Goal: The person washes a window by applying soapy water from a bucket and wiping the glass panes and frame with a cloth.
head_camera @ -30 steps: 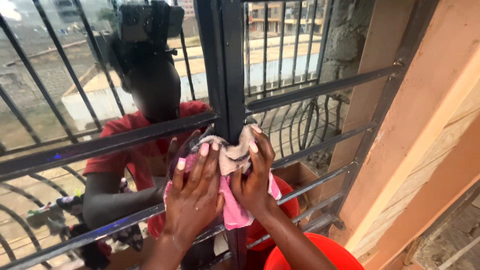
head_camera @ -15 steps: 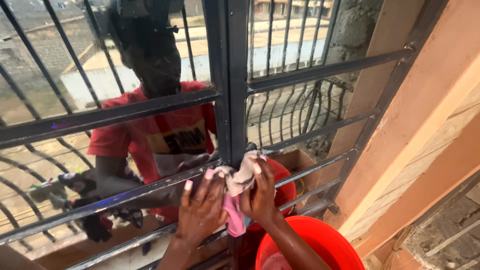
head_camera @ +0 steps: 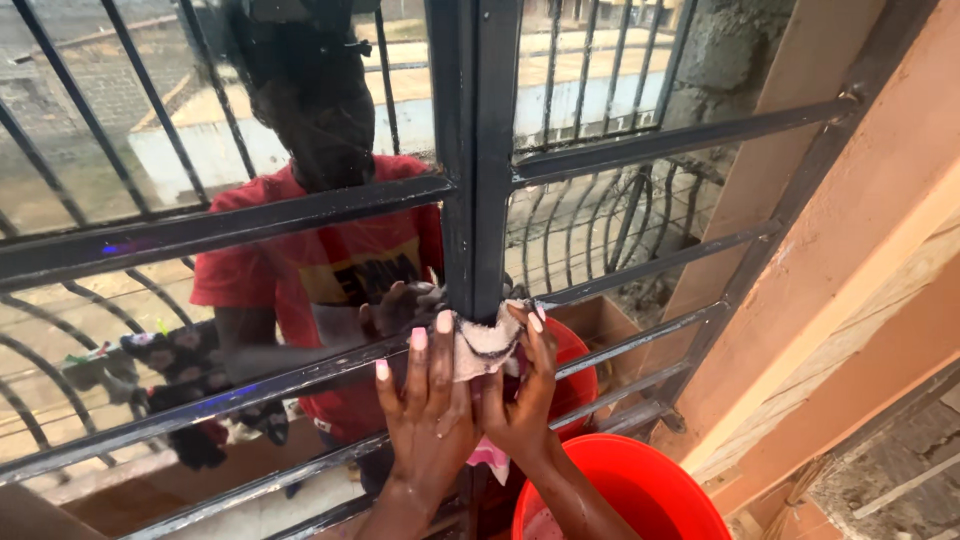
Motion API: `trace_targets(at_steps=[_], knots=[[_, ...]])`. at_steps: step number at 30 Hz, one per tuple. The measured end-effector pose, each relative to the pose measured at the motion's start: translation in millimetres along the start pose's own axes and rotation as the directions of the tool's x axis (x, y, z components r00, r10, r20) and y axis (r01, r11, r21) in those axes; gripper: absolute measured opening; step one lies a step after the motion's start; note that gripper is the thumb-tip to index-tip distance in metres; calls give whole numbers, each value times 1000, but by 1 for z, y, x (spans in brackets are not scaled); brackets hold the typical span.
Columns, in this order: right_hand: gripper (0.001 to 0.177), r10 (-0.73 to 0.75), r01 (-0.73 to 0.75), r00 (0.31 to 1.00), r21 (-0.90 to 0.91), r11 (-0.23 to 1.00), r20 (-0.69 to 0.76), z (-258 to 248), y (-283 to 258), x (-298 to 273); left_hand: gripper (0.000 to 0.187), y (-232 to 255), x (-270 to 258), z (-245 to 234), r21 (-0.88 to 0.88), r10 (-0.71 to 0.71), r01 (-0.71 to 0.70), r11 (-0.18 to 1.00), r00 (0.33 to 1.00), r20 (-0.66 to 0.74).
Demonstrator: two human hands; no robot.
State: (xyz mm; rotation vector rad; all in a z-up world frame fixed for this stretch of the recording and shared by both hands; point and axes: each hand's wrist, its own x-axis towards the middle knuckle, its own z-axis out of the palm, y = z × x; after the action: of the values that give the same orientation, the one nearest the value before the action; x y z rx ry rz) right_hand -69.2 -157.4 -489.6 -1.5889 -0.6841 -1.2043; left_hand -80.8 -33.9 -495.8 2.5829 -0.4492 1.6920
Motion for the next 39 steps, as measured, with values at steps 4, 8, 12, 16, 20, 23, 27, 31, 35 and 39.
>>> trace_targets(at_steps=[4,8,12,16,20,23,27,31,35,39], knots=[[74,150,-132,984,176,975,-96,5,-5,-3,43,3,-5,-2,-90,14,-15,996,1000,-18],[78,254,-203,962,364,909,-97,-6,-13,-19,56,9,-20,-13,-294,-35,26,955,999,-27],[68,383,-314,924,518,796,-28,-12,-21,-44,76,23,-32,-34,-248,-140,502,829,614,777],[58,527,-566,824,361,742,208,-30,-21,-55,84,18,-37,-44,-696,-148,466,547,871,468],[54,373,-377,860,-59,924,348,-51,-25,-29,66,-4,-40,-48,-654,-137,755,46,653,745],[45,487,-507,760,-76,859,430,-66,-32,-18,68,-31,-48,-59,-639,48,763,-101,645,763],[22,494,-340,456,-368,865,740,-99,-21,-6,88,-63,-44,-80,-737,341,634,234,657,673],[29,535,-70,296,-540,839,792,-110,-23,-11,82,-60,-40,-95,-487,353,723,490,346,869],[23,589,-57,374,-616,786,717,-122,-24,-14,96,-66,-47,-98,-574,427,621,534,387,817],[20,684,-153,406,-692,705,606,-125,-16,-17,82,-50,-55,-95,-733,216,522,435,730,648]])
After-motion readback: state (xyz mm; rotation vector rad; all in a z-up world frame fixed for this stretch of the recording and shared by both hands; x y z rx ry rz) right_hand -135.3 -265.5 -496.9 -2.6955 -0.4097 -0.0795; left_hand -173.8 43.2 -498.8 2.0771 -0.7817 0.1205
